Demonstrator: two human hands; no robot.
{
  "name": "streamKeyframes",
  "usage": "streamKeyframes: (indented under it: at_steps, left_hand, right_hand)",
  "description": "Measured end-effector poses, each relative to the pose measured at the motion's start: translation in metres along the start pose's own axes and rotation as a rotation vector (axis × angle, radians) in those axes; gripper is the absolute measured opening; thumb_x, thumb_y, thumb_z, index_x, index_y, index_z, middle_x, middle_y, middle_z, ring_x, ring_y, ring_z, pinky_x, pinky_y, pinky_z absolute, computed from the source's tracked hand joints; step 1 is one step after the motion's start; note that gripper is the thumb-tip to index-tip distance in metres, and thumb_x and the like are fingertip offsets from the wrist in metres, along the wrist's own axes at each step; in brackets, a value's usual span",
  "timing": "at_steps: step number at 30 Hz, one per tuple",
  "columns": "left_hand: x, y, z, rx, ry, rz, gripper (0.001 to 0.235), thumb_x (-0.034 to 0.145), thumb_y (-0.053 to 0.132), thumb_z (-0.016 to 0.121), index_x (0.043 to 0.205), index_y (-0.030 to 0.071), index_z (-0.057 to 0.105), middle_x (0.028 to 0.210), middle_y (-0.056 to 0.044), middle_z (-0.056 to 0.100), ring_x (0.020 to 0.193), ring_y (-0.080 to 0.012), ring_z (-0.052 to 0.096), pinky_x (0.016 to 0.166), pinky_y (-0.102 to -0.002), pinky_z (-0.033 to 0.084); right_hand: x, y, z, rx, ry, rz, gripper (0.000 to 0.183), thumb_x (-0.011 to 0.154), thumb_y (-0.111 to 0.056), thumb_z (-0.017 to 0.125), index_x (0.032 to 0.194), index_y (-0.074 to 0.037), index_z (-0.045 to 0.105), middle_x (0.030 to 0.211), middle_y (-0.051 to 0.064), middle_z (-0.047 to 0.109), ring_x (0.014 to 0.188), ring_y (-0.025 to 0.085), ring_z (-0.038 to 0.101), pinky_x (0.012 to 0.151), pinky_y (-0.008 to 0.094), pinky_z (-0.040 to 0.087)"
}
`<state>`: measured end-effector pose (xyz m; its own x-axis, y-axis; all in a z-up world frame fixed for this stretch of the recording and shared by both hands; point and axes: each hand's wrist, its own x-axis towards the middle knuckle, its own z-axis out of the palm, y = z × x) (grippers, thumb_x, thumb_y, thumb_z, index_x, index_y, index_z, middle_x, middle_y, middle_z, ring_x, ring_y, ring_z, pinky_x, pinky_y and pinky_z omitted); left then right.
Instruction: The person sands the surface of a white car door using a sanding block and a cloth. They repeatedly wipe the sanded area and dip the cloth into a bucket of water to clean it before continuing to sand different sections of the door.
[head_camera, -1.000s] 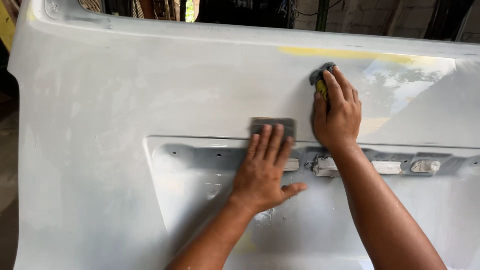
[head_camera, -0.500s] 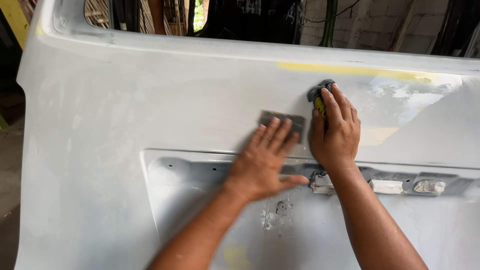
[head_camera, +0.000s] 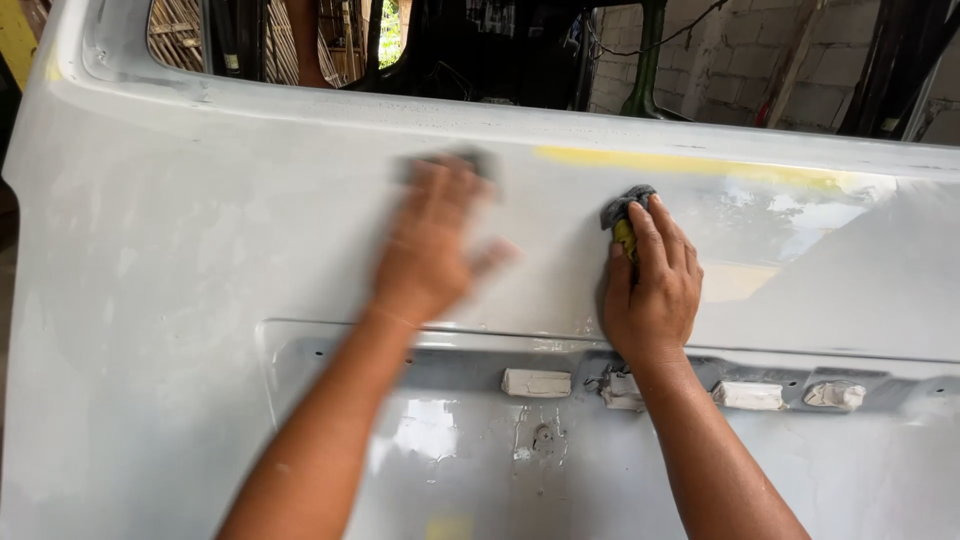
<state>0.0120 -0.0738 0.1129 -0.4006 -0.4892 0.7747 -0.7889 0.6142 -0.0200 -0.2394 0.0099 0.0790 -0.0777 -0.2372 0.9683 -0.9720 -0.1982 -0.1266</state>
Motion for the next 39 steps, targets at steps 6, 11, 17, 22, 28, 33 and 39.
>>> streamKeyframes:
  at_steps: [6,11,17,22,28,33,39]
  left_hand:
    - [0.023,0.047,0.017,0.168,0.062,-0.071,0.099,0.097,0.079,0.023,0.163,0.007,0.013,0.169,-0.023,0.006,0.155,-0.0420,0.005,0.125,-0.050,0.006]
    - [0.030,0.033,0.010,0.061,-0.070,0.116,0.091,0.095,0.075,0.023,0.164,0.016,0.015,0.170,-0.016,0.004,0.157,-0.0360,0.005,0.126,-0.049,0.005]
    - [0.042,0.046,0.027,0.085,0.032,-0.087,0.089,0.101,0.074,0.022,0.165,0.011,0.017,0.172,-0.018,0.006,0.159,-0.0363,0.005,0.127,-0.048,0.003]
    - [0.039,0.065,0.024,-0.002,-0.168,0.204,0.093,0.092,0.078,0.017,0.162,0.017,0.019,0.170,-0.013,0.009,0.158,-0.0314,0.005,0.126,-0.047,0.002]
    - [0.041,0.048,0.010,0.144,-0.051,-0.385,0.095,0.098,0.076,0.025,0.165,0.008,0.017,0.170,-0.021,0.008,0.156,-0.0378,0.004,0.124,-0.049,0.002]
    - [0.017,0.100,0.034,0.046,-0.041,0.224,0.090,0.099,0.073,0.027,0.162,0.009,0.023,0.170,-0.017,0.014,0.157,-0.0334,0.009,0.126,-0.049,0.005]
    - [-0.060,-0.030,0.001,0.032,0.169,-0.312,0.085,0.105,0.071,0.030,0.164,0.009,0.033,0.172,-0.023,0.019,0.159,-0.0447,0.014,0.130,-0.056,0.014]
  right_hand:
    - [0.001,0.000,0.006,-0.032,0.020,-0.004,0.042,0.105,-0.016,0.059,0.146,-0.010,0.058,0.154,0.014,0.055,0.142,0.034,0.051,0.116,0.049,0.038]
    - [0.001,-0.002,0.004,0.012,0.017,0.003,0.042,0.104,-0.015,0.059,0.146,-0.010,0.058,0.154,0.014,0.055,0.141,0.034,0.051,0.116,0.049,0.038]
    - [0.000,0.001,0.003,-0.020,0.019,-0.003,0.044,0.103,-0.015,0.058,0.146,-0.010,0.057,0.153,0.014,0.055,0.140,0.035,0.051,0.116,0.049,0.038]
    - [-0.002,0.004,0.005,0.031,0.012,0.019,0.043,0.104,-0.016,0.058,0.147,-0.010,0.057,0.153,0.016,0.055,0.140,0.035,0.051,0.115,0.049,0.039]
    - [0.000,0.003,0.006,-0.012,0.006,0.015,0.044,0.102,-0.015,0.058,0.145,-0.011,0.057,0.152,0.015,0.055,0.139,0.036,0.051,0.114,0.050,0.038]
    - [-0.002,0.016,0.007,0.040,-0.003,-0.025,0.044,0.107,-0.018,0.056,0.150,-0.010,0.054,0.159,0.015,0.051,0.145,0.035,0.049,0.120,0.050,0.037]
    - [-0.004,0.007,-0.002,0.004,-0.051,-0.104,0.052,0.106,-0.026,0.058,0.152,-0.004,0.049,0.157,0.024,0.045,0.144,0.042,0.041,0.118,0.053,0.031]
